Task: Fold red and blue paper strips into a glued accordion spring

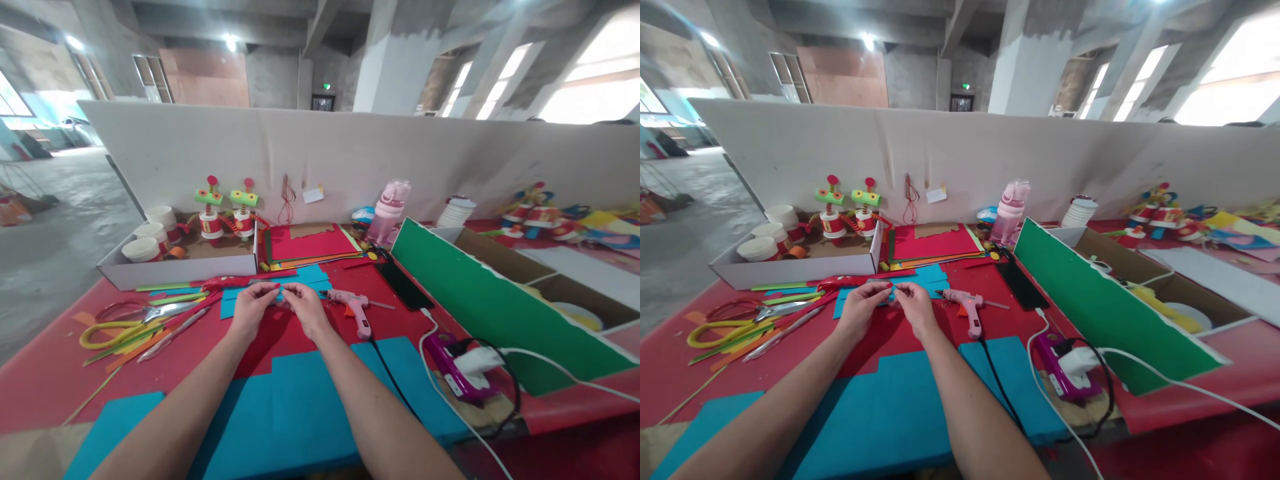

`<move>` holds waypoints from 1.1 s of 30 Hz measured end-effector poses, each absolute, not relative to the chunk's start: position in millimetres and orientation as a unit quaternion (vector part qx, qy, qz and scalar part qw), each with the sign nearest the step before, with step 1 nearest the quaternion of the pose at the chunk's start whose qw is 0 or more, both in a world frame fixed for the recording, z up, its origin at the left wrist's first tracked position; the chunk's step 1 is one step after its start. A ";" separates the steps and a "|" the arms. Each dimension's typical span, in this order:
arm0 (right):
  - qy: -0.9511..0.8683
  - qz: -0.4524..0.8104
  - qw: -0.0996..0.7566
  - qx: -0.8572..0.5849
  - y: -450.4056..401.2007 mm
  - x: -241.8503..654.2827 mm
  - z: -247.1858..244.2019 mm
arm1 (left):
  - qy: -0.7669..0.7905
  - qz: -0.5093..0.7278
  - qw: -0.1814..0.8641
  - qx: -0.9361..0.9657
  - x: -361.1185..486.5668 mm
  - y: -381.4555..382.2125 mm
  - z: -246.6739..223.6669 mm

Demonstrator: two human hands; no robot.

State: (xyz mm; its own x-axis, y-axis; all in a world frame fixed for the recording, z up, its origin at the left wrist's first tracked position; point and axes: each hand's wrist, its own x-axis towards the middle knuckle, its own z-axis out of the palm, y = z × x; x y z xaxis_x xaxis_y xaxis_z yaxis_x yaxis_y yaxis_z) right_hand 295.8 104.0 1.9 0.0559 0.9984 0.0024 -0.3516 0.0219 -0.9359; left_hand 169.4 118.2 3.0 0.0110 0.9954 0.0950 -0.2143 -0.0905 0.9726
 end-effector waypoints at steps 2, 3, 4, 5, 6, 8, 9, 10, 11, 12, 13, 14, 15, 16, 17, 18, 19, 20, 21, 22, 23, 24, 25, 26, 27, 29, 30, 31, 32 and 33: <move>-0.387 0.573 0.594 -0.411 104.0 297.3 2.4 | 0.423 0.565 0.494 0.508 168.3 119.2 3.1; -0.386 0.576 0.592 -0.410 104.0 297.9 2.7 | 0.425 0.562 0.471 0.531 167.4 120.0 3.2; -0.386 0.579 0.590 -0.410 104.0 298.6 2.8 | 0.424 0.560 0.442 0.558 166.3 120.8 3.5; -0.384 0.581 0.587 -0.411 104.1 299.2 3.0 | 0.422 0.555 0.408 0.589 165.1 121.4 4.1; -0.382 0.583 0.586 -0.414 104.1 299.9 3.2 | 0.419 0.549 0.369 0.622 163.8 121.8 5.0; -0.375 0.587 0.583 -0.419 104.1 301.0 3.3 | 0.409 0.532 0.279 0.687 161.5 121.3 8.0; -0.371 0.588 0.583 -0.420 104.2 301.5 3.3 | 0.403 0.520 0.232 0.716 160.6 120.6 9.8; -0.368 0.590 0.585 -0.418 104.2 302.0 3.2 | 0.394 0.508 0.190 0.742 160.0 119.6 11.5; -0.365 0.592 0.587 -0.414 104.3 302.3 3.0 | 0.383 0.498 0.153 0.763 159.6 118.7 13.0; -0.362 0.596 0.589 -0.407 104.5 302.6 2.8 | 0.371 0.490 0.123 0.779 159.4 118.0 13.9; -0.359 0.601 0.592 -0.399 104.8 302.8 2.5 | 0.358 0.485 0.099 0.792 159.3 117.6 14.4; -0.357 0.606 0.594 -0.391 105.1 302.9 2.3 | 0.346 0.482 0.078 0.801 159.2 117.6 14.3; -0.355 0.611 0.595 -0.384 105.4 302.9 2.1 | 0.334 0.481 0.058 0.808 159.1 117.8 13.9; -0.354 0.615 0.595 -0.379 105.6 303.0 2.0 | 0.324 0.479 0.040 0.815 158.8 118.2 13.3; -0.352 0.618 0.594 -0.376 105.8 303.2 2.1 | 0.316 0.474 0.024 0.821 158.3 118.6 12.7; -0.351 0.621 0.593 -0.374 105.8 303.4 2.5 | 0.309 0.467 0.009 0.828 157.8 119.0 12.3; -0.349 0.625 0.591 -0.372 105.7 303.7 3.0 | 0.304 0.458 -0.004 0.836 157.1 119.2 12.1; -0.347 0.628 0.589 -0.371 105.4 304.1 3.8 | 0.298 0.447 -0.015 0.843 156.4 119.3 12.1; -0.344 0.632 0.588 -0.369 105.0 304.6 4.6 | 0.294 0.436 -0.024 0.850 155.8 119.2 12.3; -0.342 0.636 0.588 -0.366 104.4 305.2 5.6 | 0.290 0.426 -0.032 0.857 155.3 119.1 12.5; -0.339 0.639 0.589 -0.362 103.8 305.8 6.5 | 0.287 0.417 -0.039 0.862 154.8 118.9 12.7; -0.336 0.642 0.590 -0.357 103.1 306.3 7.4 | 0.285 0.409 -0.045 0.866 154.6 118.8 12.9; -0.334 0.644 0.592 -0.351 102.5 306.6 8.3 | 0.283 0.404 -0.051 0.869 154.4 118.7 13.0; -0.332 0.647 0.594 -0.344 101.9 306.9 9.0 | 0.281 0.401 -0.055 0.870 154.4 118.6 13.0; -0.330 0.650 0.596 -0.338 101.4 306.9 9.7 | 0.280 0.398 -0.058 0.871 154.6 118.5 13.1; -0.322 0.653 0.600 -0.332 100.6 306.5 11.1 | 0.279 0.394 -0.060 0.874 155.1 118.5 13.5; -0.316 0.653 0.603 -0.333 100.3 306.2 11.9 | 0.280 0.391 -0.060 0.875 155.5 118.4 13.8; -0.306 0.652 0.607 -0.335 100.1 305.8 12.6 | 0.281 0.386 -0.061 0.876 155.9 118.2 14.2; -0.296 0.653 0.610 -0.338 100.1 305.5 13.2 | 0.284 0.382 -0.061 0.877 156.2 118.1 14.7; -0.288 0.653 0.612 -0.340 100.0 305.3 13.7 | 0.286 0.378 -0.061 0.879 156.5 117.9 15.2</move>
